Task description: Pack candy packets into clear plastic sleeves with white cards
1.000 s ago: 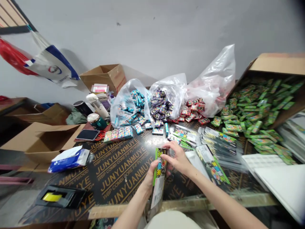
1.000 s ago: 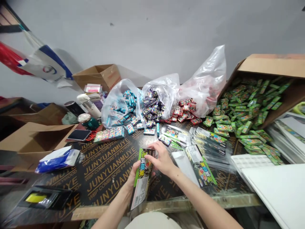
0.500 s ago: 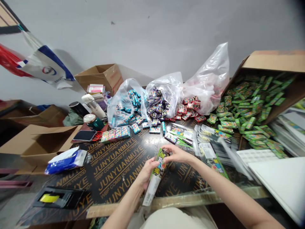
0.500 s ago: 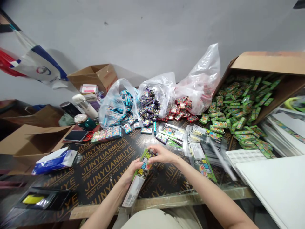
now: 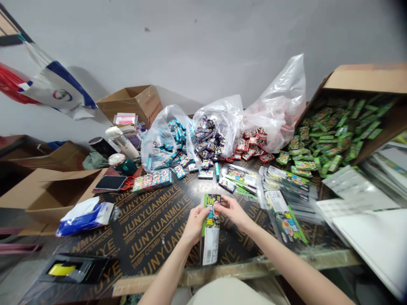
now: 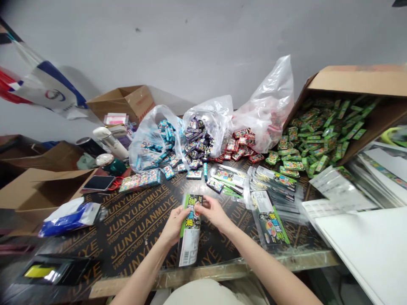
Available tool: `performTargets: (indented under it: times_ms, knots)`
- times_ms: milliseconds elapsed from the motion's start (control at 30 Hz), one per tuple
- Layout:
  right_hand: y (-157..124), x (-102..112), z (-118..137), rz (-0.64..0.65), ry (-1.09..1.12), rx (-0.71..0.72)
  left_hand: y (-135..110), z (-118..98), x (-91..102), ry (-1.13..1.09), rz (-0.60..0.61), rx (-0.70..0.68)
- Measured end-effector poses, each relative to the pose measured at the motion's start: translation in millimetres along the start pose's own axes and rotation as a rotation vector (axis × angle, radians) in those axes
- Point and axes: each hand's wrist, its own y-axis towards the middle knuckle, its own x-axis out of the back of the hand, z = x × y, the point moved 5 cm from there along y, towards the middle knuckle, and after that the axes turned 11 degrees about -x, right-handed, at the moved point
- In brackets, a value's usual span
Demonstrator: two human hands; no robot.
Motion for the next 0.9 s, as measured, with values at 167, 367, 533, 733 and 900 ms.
performTargets:
  times_ms: [167, 367, 533, 733, 900]
  knots:
    - [6, 12, 10, -0.129, -0.022, 0.042, 7, -2, 12.1, 0.377, -0.038, -0.169]
    - [-2, -3, -12, 0.040, 0.007, -0.145, 18, -4, 26.8, 0.261, -0.236, -0.167]
    - [-10, 0, -29, 0.037, -0.053, -0.165, 13, -1, 19.0, 0.066, -0.128, -0.085]
    - [-3, 22, -4, -0.120, -0.019, 0.000, -9, 8, -6.2, -0.025, 0.175, 0.001]
    - [1, 32, 5, -0.562, 0.180, 0.039, -4, 13, -30.1, -0.219, -0.009, -0.034]
